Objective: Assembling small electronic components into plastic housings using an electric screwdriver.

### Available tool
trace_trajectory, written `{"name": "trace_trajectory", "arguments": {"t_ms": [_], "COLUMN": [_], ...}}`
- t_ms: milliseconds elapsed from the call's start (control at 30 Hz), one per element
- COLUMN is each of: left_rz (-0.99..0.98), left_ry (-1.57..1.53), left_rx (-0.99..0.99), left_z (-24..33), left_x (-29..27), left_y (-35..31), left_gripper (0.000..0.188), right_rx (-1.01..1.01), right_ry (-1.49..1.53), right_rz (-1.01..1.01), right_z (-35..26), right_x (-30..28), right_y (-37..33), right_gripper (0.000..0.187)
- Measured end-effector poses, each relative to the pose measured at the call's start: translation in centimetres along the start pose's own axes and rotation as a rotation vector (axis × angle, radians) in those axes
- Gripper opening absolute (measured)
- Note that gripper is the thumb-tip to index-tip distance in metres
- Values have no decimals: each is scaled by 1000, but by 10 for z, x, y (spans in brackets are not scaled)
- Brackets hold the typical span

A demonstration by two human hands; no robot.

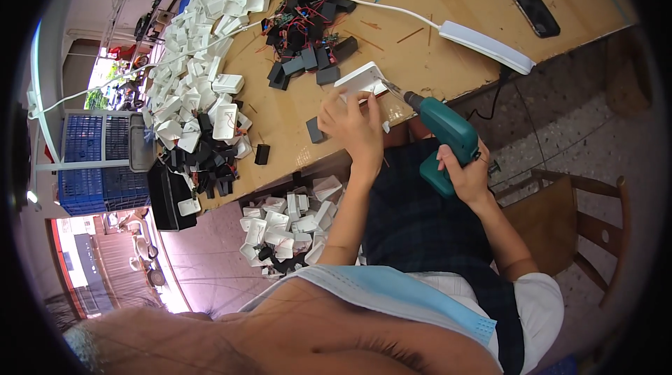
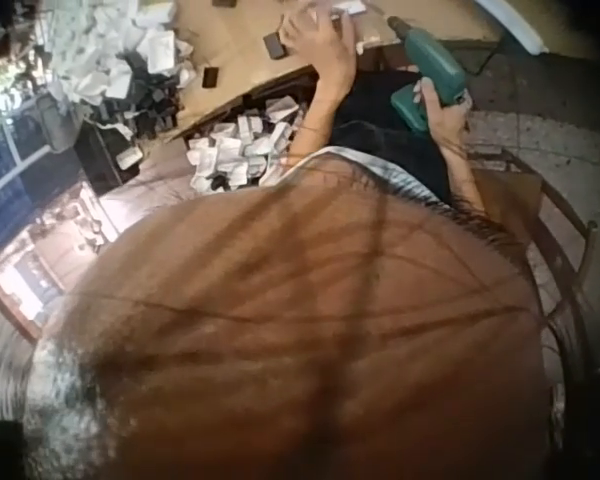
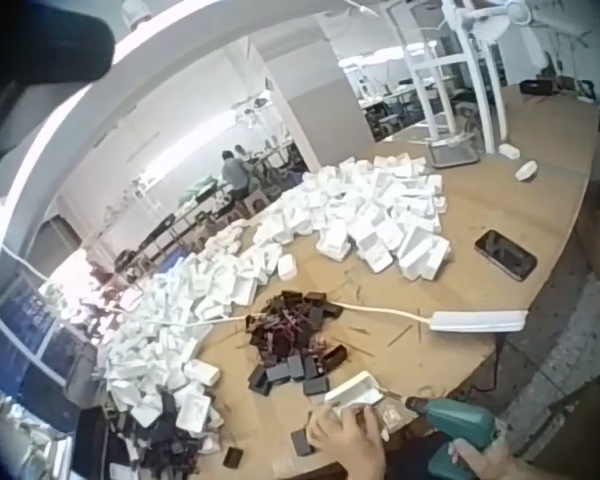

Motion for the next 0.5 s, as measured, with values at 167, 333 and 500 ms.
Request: {"name": "trace_trajectory", "arguments": {"t_ms": [167, 333, 500], "left_rz": [-6, -16, -28], "left_ry": [-68, -75, -49], "left_rx": [-27, -39, -70], "left_z": [-5, -4, -4], "left_x": [13, 18, 21], "left_y": [5, 6, 9], "left_gripper": [14, 13, 13], "right_rx": [-18, -52, -32], "right_ry": [-84, -163, -152], "right_rz": [40, 36, 41], "right_z": [3, -2, -6], "right_x": [5, 11, 16], "right_y": [10, 16, 20], "right_gripper": [23, 24, 25]}}
Point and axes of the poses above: each hand's wrist, its own y-axis towards the middle knuckle, its own x-axis out of the palm, z = x × y, the point moved 3 cm from there along y, towards the middle knuckle, and after that the axes turned 3 degrees about z, right-handed, at the moved point
